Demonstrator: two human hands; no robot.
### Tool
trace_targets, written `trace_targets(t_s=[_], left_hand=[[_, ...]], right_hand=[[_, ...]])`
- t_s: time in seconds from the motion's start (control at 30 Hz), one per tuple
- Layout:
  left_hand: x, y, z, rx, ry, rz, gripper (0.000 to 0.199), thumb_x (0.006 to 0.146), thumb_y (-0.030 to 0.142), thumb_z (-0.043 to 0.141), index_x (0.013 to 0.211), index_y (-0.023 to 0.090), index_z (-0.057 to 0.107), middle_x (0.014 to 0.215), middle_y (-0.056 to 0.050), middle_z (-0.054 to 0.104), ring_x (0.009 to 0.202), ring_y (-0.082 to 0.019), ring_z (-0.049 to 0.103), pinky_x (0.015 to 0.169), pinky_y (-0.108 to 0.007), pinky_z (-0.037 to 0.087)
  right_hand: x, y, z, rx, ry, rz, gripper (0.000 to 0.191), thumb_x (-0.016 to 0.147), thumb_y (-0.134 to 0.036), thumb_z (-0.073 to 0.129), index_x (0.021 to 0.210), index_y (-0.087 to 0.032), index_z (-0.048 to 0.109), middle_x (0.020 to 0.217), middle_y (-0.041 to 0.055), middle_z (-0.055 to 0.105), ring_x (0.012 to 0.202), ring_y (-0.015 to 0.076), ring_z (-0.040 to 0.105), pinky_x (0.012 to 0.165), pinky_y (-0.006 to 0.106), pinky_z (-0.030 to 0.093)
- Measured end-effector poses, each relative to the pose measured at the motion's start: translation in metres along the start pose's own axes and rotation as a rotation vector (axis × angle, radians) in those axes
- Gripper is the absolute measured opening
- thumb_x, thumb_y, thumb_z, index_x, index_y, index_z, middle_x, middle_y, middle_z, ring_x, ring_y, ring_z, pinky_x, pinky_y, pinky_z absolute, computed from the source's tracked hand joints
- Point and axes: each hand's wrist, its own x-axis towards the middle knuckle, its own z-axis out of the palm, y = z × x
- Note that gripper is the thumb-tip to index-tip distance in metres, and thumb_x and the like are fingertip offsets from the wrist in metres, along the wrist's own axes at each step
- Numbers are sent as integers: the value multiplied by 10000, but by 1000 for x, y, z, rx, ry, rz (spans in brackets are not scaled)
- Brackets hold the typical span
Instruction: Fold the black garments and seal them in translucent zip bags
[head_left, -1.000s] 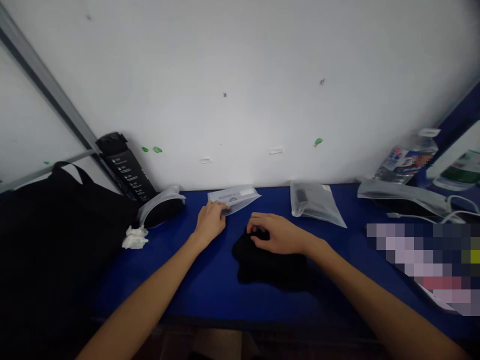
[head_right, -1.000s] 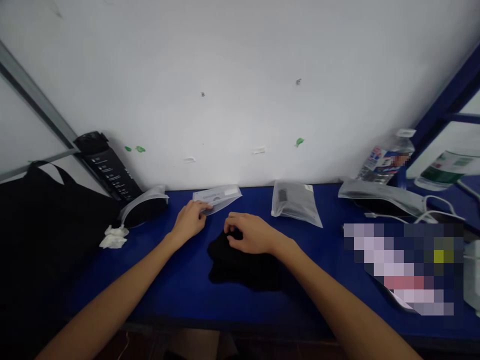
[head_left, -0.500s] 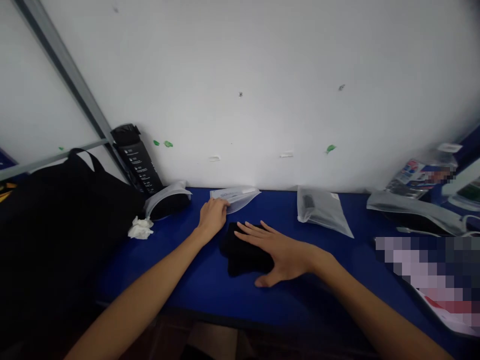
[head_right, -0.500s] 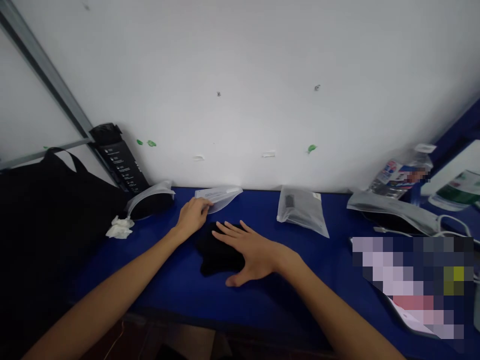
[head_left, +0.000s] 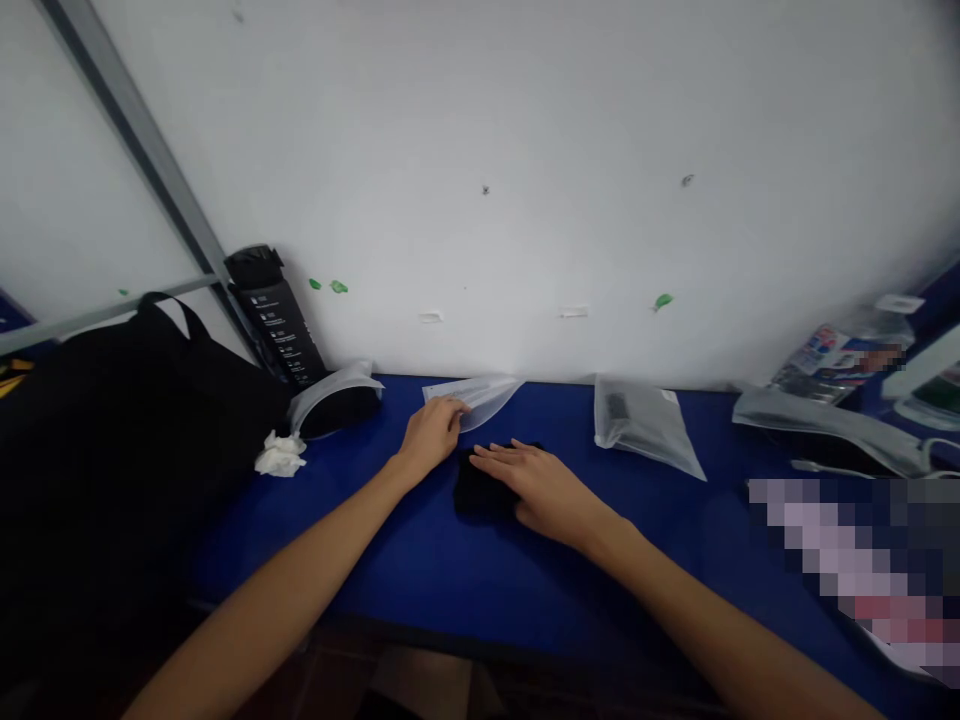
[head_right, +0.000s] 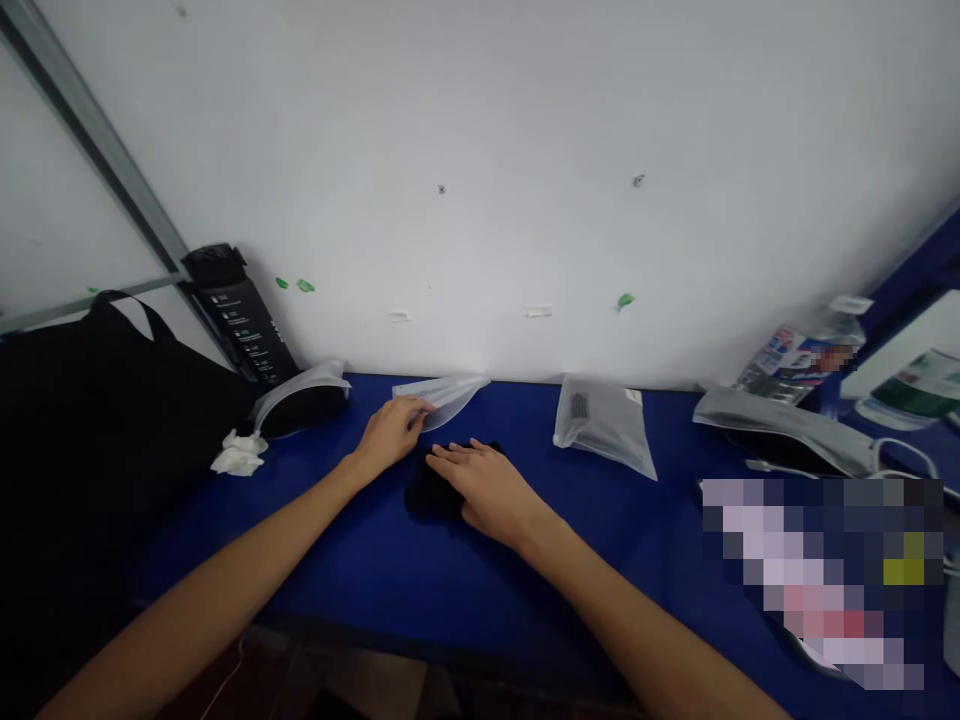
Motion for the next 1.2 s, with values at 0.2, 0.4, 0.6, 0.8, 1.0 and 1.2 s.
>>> trace_targets(t_s=[0.2, 0.4, 0.6, 0.8, 1.0, 1.2], left_hand=[[-7, 11, 6, -167, 30, 174, 216, 940, 113, 628, 1122, 168, 731, 1110, -93, 762, 1077, -277, 707, 1036, -461, 555], [-5, 12, 14, -406, 14, 208, 401, 936, 199, 681, 1336, 227, 665, 1374, -92, 692, 1325, -278, 627, 1181, -473, 475], [-3, 11, 2, -315, -66, 267, 628, 878, 149, 686, 1482, 269, 567, 1488, -103, 612, 1380, -281, 591, 1165, -478, 483], [-9, 33, 5, -140, -84, 329, 776, 746, -105, 466, 1453, 185, 605, 1490, -134, 628, 1408, -286, 579, 1167, -504, 488], [-14, 38, 1, -212, -79, 386, 886, 709, -110, 445, 1506, 254, 576, 1517, -86, 619, 1426, -250, 569, 1203, -482, 483], [-9, 29, -3, -311, -192, 460, 973, 673, -105, 475, 1552, 307, 535, 1494, -69, 643, 1403, -250, 597, 1192, -471, 504]], right_hand=[[-7, 0, -15, -41, 445, -244, 806, 889, -46, 527, 1640, -318, 416, 1672, 36, 431, 1591, 294, 330, 1336, 615, 151], [4, 14, -4, 40, 245, -241, 1051, 685, 71, 447, 1659, -317, 373, 1715, 36, 331, 1602, 250, 299, 1330, 590, 211], [12, 32, 8, 116, 128, -102, 1085, 538, 68, 436, 1553, -298, 553, 1611, 68, 507, 1525, 248, 454, 1308, 592, 272], [16, 37, 7, -81, 177, 230, 919, 633, 104, 435, 1493, -164, 614, 1539, 156, 592, 1478, 312, 518, 1245, 551, 407], [-3, 39, 3, -68, 143, 35, 886, 713, -6, 507, 1588, -143, 481, 1627, 185, 485, 1546, 334, 414, 1259, 587, 369], [12, 37, 4, -53, 94, 140, 599, 893, -158, 509, 1484, -89, 578, 1498, 208, 613, 1419, 328, 562, 1218, 528, 424]])
